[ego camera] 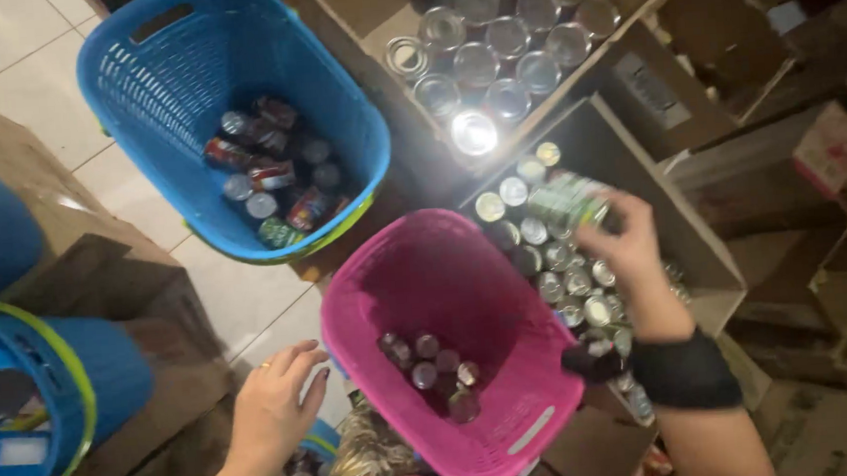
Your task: Sorting and organizing various canned food items from baskets into storage boxes in a warehouse.
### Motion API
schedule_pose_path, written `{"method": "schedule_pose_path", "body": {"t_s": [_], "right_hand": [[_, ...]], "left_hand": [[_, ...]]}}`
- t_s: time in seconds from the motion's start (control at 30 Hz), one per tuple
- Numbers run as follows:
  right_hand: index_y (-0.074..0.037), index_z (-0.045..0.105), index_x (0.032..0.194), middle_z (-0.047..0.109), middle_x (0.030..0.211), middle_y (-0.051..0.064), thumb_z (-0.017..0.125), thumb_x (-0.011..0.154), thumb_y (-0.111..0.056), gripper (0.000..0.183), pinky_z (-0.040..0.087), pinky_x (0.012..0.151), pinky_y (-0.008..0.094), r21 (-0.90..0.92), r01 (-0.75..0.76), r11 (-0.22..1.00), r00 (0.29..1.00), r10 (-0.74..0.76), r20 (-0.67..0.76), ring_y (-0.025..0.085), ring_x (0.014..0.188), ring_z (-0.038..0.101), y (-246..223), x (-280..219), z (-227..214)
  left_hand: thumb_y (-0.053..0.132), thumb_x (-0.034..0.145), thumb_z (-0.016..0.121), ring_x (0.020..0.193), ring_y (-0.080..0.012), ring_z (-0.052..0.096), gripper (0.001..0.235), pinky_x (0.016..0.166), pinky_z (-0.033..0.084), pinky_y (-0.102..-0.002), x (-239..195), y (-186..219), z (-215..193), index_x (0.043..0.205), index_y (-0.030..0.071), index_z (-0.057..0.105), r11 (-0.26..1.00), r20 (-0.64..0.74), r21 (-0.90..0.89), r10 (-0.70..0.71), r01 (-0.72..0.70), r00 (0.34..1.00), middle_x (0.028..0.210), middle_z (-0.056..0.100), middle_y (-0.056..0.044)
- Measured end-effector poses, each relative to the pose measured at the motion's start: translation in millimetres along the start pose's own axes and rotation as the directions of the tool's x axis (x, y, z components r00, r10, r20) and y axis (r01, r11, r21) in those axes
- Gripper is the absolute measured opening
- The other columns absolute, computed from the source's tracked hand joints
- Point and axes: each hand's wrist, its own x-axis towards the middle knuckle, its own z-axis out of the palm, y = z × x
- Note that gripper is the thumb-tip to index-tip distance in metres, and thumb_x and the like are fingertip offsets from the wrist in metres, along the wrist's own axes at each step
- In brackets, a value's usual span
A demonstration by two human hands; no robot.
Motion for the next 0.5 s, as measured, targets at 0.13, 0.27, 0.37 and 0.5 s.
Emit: {"method": "schedule_pose_path", "body": {"t_s": [0.13,0.27,0.37,0.5], "right_hand": [[-0.010,0.064,0.130,0.069,0.106,0.005,0.081,0.084,-0.018,0.049,0.050,0.056,0.034,0.490,-0.431,0.757,0.839,0.536,-0.090,0.020,0.082,0.065,106,74,-8],[-0.008,0.068,0.129,0.072,0.114,0.009,0.081,0.085,-0.028,0.050,0.057,0.059,0.040,0.568,-0.497,0.656,0.729,0.671,-0.137,0.022,0.090,0.070,197,117,17],[-0.017,0.062,0.139,0.066,0.122,0.009,0.089,0.079,-0.040,0.070,0.058,0.063,0.040,0.384,-0.709,0.591,0.505,0.806,-0.309,0.024,0.098,0.067,213,145,39],[-0.019,0.060,0.143,0.060,0.134,0.014,0.092,0.072,-0.040,0.081,0.061,0.074,0.039,0.507,-0.668,0.545,0.478,0.836,-0.270,0.026,0.105,0.069,214,161,43]], "left_hand": [[0.018,0.080,0.072,0.102,-0.0265,0.068,0.021,0.082,0.054,-0.041,-7,18,4,0.101,0.015,0.070,0.998,-0.026,0.038,-0.047,0.048,0.999,0.113,0.071,-0.001],[0.019,0.075,0.074,0.103,-0.0266,0.068,0.025,0.084,0.055,-0.040,-28,23,9,0.100,0.017,0.071,0.985,-0.016,0.109,-0.131,0.132,0.991,0.113,0.071,-0.003],[0.024,0.075,0.078,0.103,-0.0244,0.071,0.030,0.082,0.057,-0.040,-60,4,32,0.105,0.021,0.072,0.947,-0.012,0.188,-0.262,0.259,0.965,0.113,0.072,0.000],[0.022,0.073,0.075,0.099,-0.0296,0.072,0.033,0.080,0.060,-0.040,-106,-50,71,0.105,0.017,0.071,0.992,0.006,0.092,-0.091,0.090,0.996,0.112,0.070,-0.007]]}}
